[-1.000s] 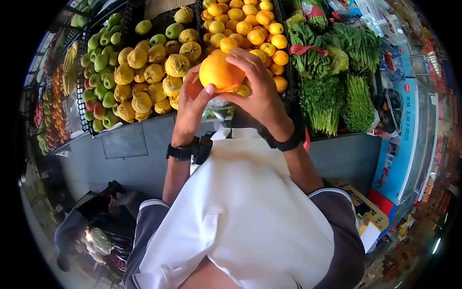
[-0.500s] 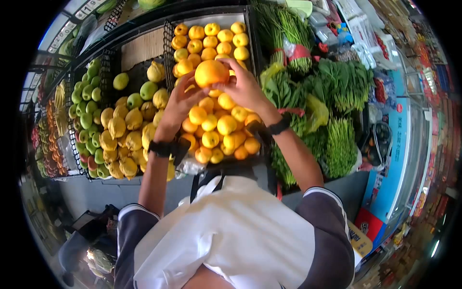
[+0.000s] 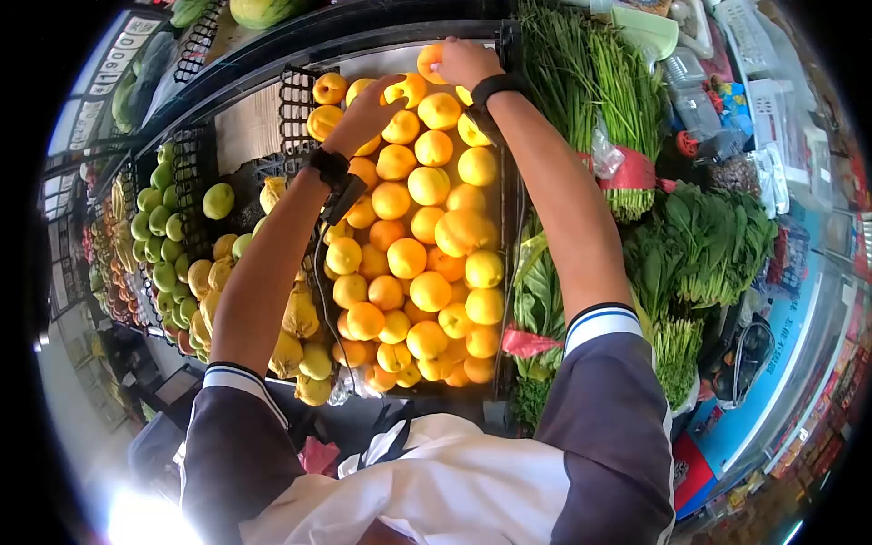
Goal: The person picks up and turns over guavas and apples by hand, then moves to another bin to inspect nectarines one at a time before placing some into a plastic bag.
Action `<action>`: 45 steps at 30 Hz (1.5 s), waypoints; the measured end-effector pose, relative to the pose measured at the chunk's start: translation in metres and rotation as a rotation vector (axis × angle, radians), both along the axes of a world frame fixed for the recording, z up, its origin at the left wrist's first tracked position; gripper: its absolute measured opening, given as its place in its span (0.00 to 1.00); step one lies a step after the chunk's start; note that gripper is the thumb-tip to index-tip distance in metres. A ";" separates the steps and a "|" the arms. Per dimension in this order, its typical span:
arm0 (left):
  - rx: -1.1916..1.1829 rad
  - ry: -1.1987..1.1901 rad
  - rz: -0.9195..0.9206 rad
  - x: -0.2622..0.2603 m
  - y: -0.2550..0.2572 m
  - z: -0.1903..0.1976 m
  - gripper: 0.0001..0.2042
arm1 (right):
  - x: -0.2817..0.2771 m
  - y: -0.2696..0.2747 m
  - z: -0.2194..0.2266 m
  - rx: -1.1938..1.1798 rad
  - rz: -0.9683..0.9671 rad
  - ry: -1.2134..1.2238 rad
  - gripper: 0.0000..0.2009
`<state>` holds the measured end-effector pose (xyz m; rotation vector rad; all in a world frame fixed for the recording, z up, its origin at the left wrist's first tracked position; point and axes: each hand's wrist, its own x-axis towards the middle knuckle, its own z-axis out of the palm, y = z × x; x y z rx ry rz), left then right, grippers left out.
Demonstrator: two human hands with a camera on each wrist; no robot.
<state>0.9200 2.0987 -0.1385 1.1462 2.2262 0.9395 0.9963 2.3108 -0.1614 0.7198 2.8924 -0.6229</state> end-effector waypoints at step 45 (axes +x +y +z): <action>1.319 -0.249 -0.187 0.335 -0.523 0.390 0.09 | 0.429 -0.543 0.436 -0.735 0.538 1.155 0.05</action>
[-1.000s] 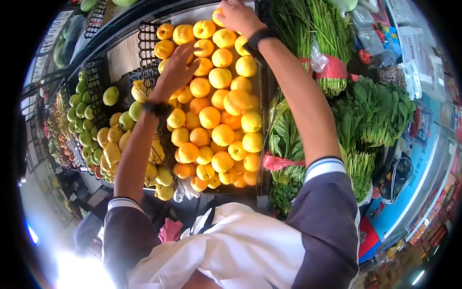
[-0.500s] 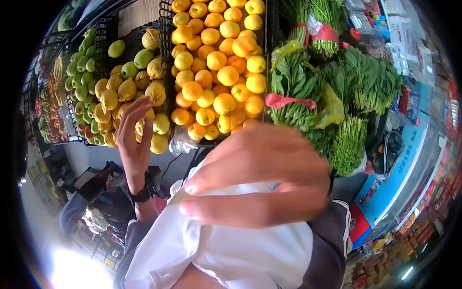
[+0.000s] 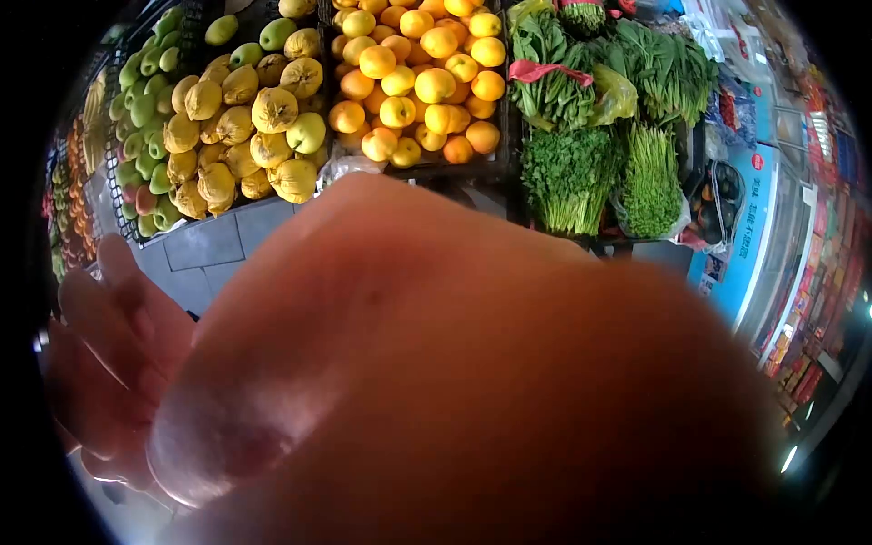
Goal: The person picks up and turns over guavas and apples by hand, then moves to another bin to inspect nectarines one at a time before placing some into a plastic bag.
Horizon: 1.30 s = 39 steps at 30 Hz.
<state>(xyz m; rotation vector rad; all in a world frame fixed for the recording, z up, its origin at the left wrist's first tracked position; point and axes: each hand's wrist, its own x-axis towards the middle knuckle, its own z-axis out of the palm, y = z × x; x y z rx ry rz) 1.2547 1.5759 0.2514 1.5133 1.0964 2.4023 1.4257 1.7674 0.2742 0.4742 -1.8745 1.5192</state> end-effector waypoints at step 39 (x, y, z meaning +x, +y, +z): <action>0.107 0.175 0.066 0.014 -0.051 -0.005 0.09 | 0.039 -0.048 0.006 0.099 -0.238 0.103 0.08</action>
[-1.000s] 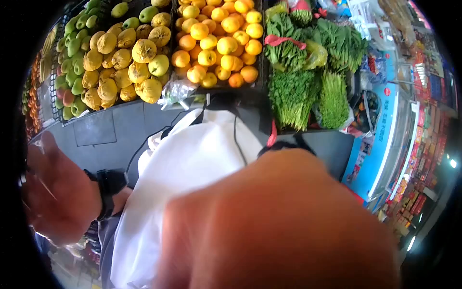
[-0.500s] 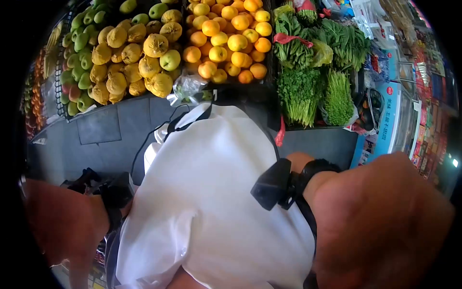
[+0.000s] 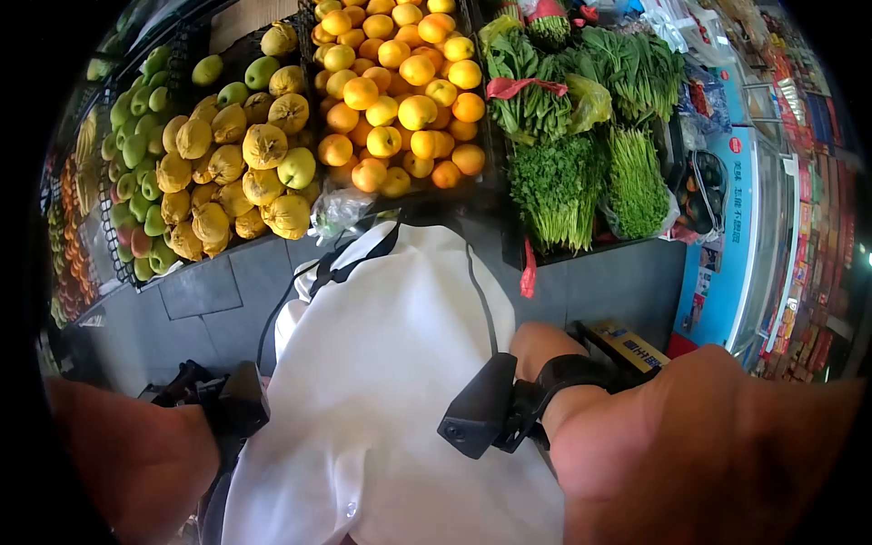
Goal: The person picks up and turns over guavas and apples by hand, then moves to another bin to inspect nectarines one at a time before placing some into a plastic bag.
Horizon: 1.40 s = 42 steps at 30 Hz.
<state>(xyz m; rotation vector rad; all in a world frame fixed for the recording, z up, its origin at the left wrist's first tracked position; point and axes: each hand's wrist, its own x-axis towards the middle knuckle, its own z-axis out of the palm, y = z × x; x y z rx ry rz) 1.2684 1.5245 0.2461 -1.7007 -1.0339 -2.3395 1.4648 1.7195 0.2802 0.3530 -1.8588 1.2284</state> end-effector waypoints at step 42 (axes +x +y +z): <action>-1.576 0.052 -0.014 -0.031 0.202 -0.307 0.20 | -0.124 0.170 -0.358 0.073 -0.409 -0.911 0.32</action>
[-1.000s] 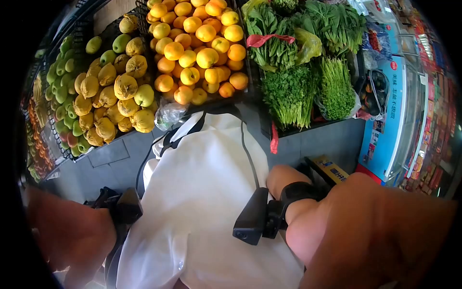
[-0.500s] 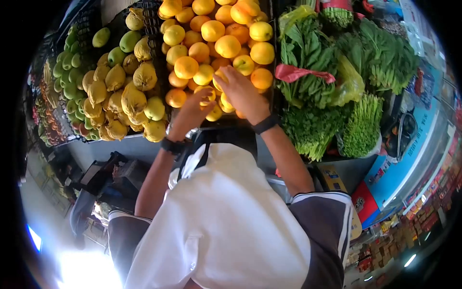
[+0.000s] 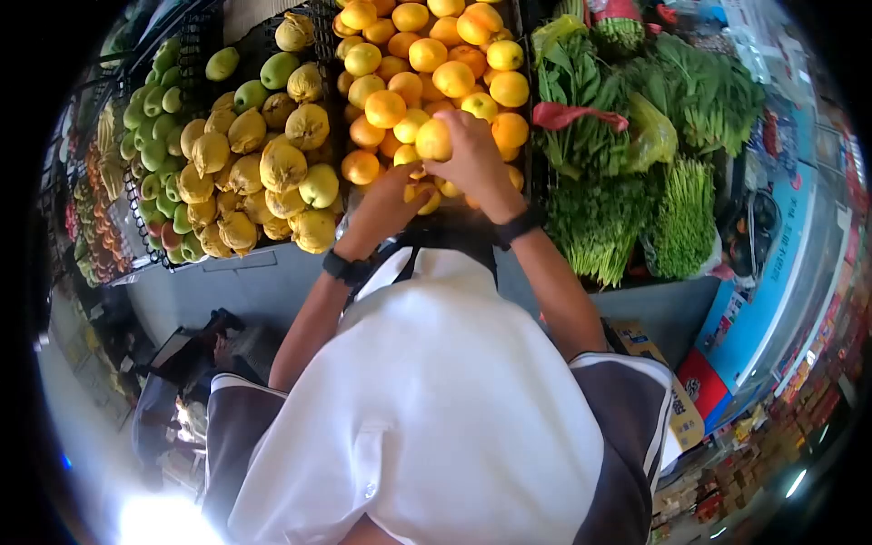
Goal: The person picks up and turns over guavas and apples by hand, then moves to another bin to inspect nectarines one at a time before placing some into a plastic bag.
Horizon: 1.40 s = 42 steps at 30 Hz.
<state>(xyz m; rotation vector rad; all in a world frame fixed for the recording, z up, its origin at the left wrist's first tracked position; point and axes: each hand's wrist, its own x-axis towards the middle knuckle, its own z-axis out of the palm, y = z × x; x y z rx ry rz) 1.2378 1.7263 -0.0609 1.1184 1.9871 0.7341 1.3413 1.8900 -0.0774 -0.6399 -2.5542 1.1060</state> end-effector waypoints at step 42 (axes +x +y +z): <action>0.715 -0.702 0.197 -0.022 -0.149 0.157 0.38 | 0.012 -0.164 0.191 -0.786 0.166 0.510 0.42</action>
